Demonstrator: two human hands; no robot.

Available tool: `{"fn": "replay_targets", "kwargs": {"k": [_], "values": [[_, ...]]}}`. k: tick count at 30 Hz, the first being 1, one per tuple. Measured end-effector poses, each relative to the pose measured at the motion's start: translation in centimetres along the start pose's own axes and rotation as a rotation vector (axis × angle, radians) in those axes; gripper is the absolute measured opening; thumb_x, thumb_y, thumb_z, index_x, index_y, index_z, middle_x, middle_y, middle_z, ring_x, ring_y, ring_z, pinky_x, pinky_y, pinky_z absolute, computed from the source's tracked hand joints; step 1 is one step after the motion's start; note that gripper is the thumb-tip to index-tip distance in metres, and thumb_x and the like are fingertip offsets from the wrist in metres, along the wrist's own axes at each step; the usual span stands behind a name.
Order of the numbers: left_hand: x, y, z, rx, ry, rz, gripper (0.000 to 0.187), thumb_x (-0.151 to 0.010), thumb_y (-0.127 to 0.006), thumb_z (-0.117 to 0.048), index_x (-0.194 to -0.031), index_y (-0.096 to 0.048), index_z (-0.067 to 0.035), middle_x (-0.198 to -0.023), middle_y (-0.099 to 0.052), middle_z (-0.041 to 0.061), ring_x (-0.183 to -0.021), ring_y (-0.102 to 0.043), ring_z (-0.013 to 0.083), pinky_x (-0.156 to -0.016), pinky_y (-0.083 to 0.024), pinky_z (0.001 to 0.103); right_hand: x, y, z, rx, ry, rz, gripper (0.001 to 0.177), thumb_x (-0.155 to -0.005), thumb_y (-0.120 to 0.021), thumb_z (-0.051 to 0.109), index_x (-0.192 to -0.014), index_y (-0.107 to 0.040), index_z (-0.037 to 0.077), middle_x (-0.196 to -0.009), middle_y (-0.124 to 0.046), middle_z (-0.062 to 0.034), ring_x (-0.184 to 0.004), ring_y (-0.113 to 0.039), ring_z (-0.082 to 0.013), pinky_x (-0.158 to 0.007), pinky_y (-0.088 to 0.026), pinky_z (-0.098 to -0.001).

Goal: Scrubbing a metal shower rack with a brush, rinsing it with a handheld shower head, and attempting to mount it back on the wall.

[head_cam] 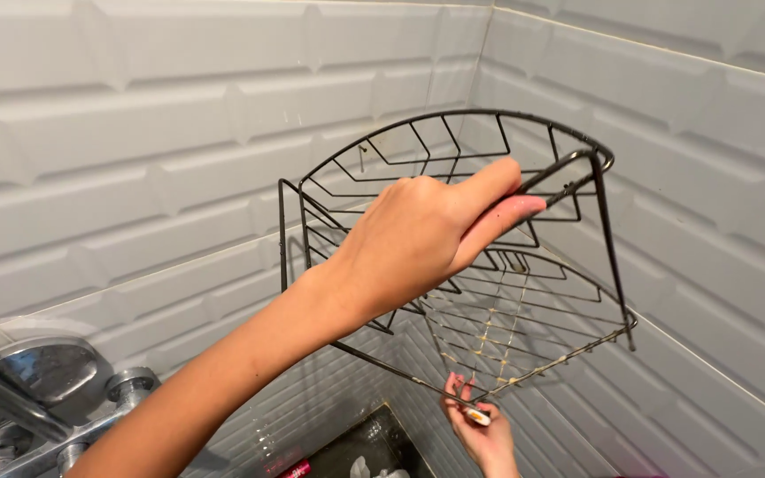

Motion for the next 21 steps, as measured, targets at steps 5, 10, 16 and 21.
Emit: {"fn": "replay_targets", "kwargs": {"k": [5,10,16,21], "values": [[-0.6,-1.5,2.1,0.215,0.231,0.274,0.031,-0.103,-0.046,-0.045,-0.091,-0.048,-0.016,-0.055,-0.044,0.002,-0.050,-0.039,0.0235,-0.056,-0.041,0.034,-4.0,2.9,-1.2,-0.062,-0.019,-0.137,0.056,-0.078,-0.038,0.003,-0.125,-0.069,-0.001,-0.120,-0.076,-0.0148,-0.117,-0.070,-0.0386,-0.093,-0.059,-0.0424],[-1.4,-4.7,2.3,0.187,0.111,0.328,0.031,-0.101,-0.043,-0.047,-0.093,-0.050,-0.018,-0.057,-0.057,0.007,-0.053,-0.060,0.0281,-0.056,-0.044,0.038,-7.5,5.7,-4.6,-0.104,-0.213,-0.234,0.056,-0.073,-0.037,0.011,-0.113,-0.072,-0.006,-0.110,-0.076,-0.0205,-0.109,-0.073,-0.0347,-0.091,-0.063,-0.0420],[-0.3,-7.4,1.5,-0.006,0.096,0.463,0.042,-0.097,-0.030,-0.058,-0.096,-0.050,-0.022,-0.066,-0.064,0.006,-0.065,-0.067,0.0345,-0.060,-0.051,0.045,-10.8,8.4,-5.8,-0.043,-0.370,-0.287,0.063,-0.096,-0.032,0.041,-0.110,-0.077,-0.001,-0.104,-0.079,-0.0164,-0.106,-0.073,-0.0257,-0.089,-0.061,-0.0365],[1.5,-8.2,1.8,0.104,0.324,0.532,0.032,-0.103,-0.041,-0.043,-0.093,-0.059,-0.018,-0.051,-0.055,0.006,-0.057,-0.051,0.0349,-0.074,-0.049,0.040,-9.9,10.3,-4.3,-0.048,-0.332,-0.422,0.057,-0.097,-0.030,0.030,-0.113,-0.071,-0.006,-0.108,-0.076,-0.0194,-0.106,-0.067,-0.0286,-0.087,-0.064,-0.0384]]}}
Point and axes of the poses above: each hand's wrist, its own x-axis away from the middle knuckle, its own y-axis out of the back of the hand, z = x × y, the point moved 10 cm from there along -x, towards the middle knuckle
